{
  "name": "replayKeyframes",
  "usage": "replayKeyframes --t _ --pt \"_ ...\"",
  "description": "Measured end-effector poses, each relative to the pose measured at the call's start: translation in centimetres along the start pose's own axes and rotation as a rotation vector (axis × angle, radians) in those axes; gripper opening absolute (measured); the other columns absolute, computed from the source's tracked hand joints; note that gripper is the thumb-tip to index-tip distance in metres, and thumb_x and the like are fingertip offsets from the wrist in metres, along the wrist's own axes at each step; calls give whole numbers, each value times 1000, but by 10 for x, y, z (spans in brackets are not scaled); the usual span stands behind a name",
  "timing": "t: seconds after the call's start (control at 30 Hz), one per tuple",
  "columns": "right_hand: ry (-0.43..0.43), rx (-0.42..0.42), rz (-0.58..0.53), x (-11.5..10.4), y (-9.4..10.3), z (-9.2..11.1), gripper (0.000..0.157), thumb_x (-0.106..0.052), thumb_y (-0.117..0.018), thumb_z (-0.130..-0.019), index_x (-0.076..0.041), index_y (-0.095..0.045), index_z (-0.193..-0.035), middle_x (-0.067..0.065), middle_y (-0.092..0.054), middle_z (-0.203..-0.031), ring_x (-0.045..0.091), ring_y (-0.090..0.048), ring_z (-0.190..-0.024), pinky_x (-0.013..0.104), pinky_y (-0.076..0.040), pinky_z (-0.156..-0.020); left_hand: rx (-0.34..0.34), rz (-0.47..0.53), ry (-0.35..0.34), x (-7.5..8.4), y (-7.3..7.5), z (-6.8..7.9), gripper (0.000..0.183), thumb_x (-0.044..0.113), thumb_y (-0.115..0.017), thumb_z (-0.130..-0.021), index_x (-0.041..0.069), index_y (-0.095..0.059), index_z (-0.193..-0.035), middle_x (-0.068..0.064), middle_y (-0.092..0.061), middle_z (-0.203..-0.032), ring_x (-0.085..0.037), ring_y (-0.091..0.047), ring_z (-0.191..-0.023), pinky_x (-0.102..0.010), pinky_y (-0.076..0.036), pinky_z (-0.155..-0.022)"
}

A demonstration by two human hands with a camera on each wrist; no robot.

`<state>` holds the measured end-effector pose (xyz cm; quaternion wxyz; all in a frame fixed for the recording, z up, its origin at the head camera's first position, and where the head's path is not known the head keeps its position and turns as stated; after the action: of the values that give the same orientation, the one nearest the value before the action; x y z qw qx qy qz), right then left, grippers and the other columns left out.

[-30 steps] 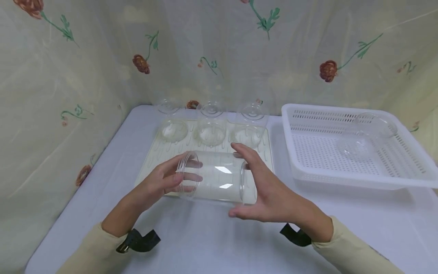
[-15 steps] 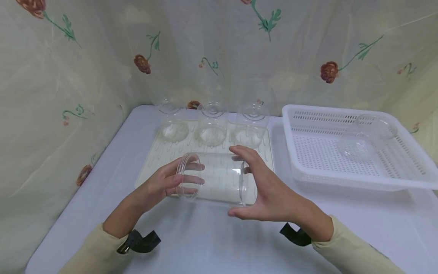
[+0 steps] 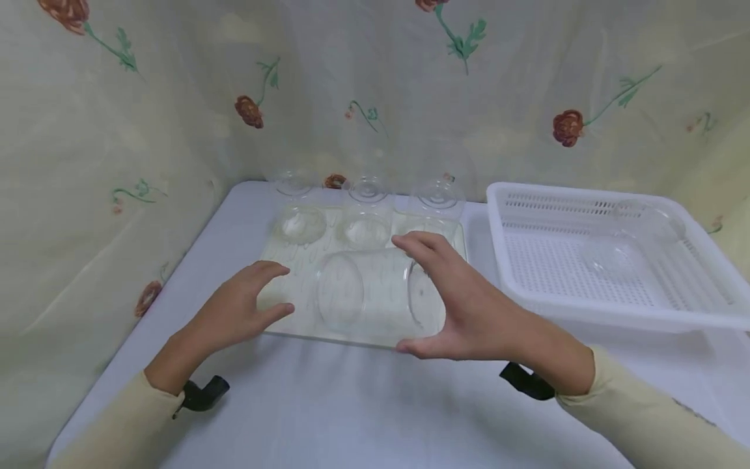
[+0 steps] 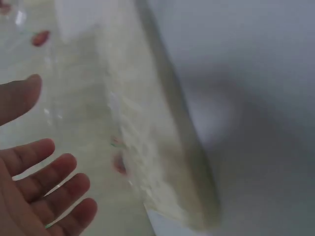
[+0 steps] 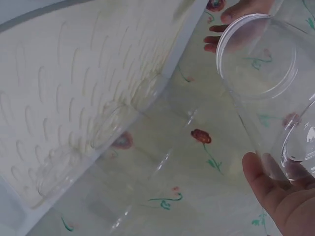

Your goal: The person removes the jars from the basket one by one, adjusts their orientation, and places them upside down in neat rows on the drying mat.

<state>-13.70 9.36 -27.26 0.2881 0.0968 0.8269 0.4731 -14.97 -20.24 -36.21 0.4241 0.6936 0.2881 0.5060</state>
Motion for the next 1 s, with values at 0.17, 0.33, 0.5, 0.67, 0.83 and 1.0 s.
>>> replayKeyframes --t 0.17,0.33,0.5,0.67,0.83,1.0 --pt "-42 -63 120 -1 4 -11 109 -41 -88 -68 -19 -26 -155 11 -32 -153 25 -42 -136 43 -53 -99 -131 -153 35 -24 -10 8 59 27 -73 -88 -1 -54 -136 -24 -51 -143 -43 -48 -133 -58 -44 -107" --pt "-53 -143 175 1 11 -23 105 -41 -87 -71 -21 -28 -156 12 -34 -152 29 -42 -135 44 -54 -96 -181 -190 14 -33 -14 14 58 24 -74 -88 -4 -55 -135 -27 -49 -145 -45 -45 -135 -58 -43 -108" --pt "-32 -242 204 2 15 -37 102 -39 -86 -72 -22 -29 -155 12 -36 -151 29 -42 -136 45 -52 -99 -228 -206 27 -38 -24 11 55 23 -72 -89 -7 -57 -132 -31 -51 -141 -47 -47 -133 -57 -43 -109" --pt "-15 -302 235 0 13 -52 101 -38 -85 -72 -19 -30 -155 14 -38 -151 30 -39 -140 48 -50 -103 -199 -225 61 -41 -29 10 53 22 -73 -88 -8 -59 -129 -30 -53 -138 -46 -49 -131 -56 -43 -109" --pt "-36 -325 272 2 9 -67 101 -39 -83 -75 -17 -27 -156 12 -38 -153 34 -42 -138 49 -46 -108 -158 -240 94 -40 -28 9 51 21 -74 -87 -8 -61 -127 -29 -55 -136 -45 -51 -129 -55 -44 -108" --pt "-79 -375 283 8 0 -80 103 -43 -81 -76 -17 -23 -158 11 -35 -157 34 -44 -138 50 -44 -110 -142 -210 123 -38 -29 13 49 21 -75 -86 -9 -63 -123 -28 -58 -131 -45 -54 -124 -55 -46 -105"
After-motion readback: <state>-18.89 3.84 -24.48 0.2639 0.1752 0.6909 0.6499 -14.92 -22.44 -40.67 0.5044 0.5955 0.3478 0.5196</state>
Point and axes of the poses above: each hand's wrist, its own z-axis away from the middle knuckle, its own y-axis out of the back of the hand, x = y × z, the point moved 5 cm from there along -z, towards the middle knuckle
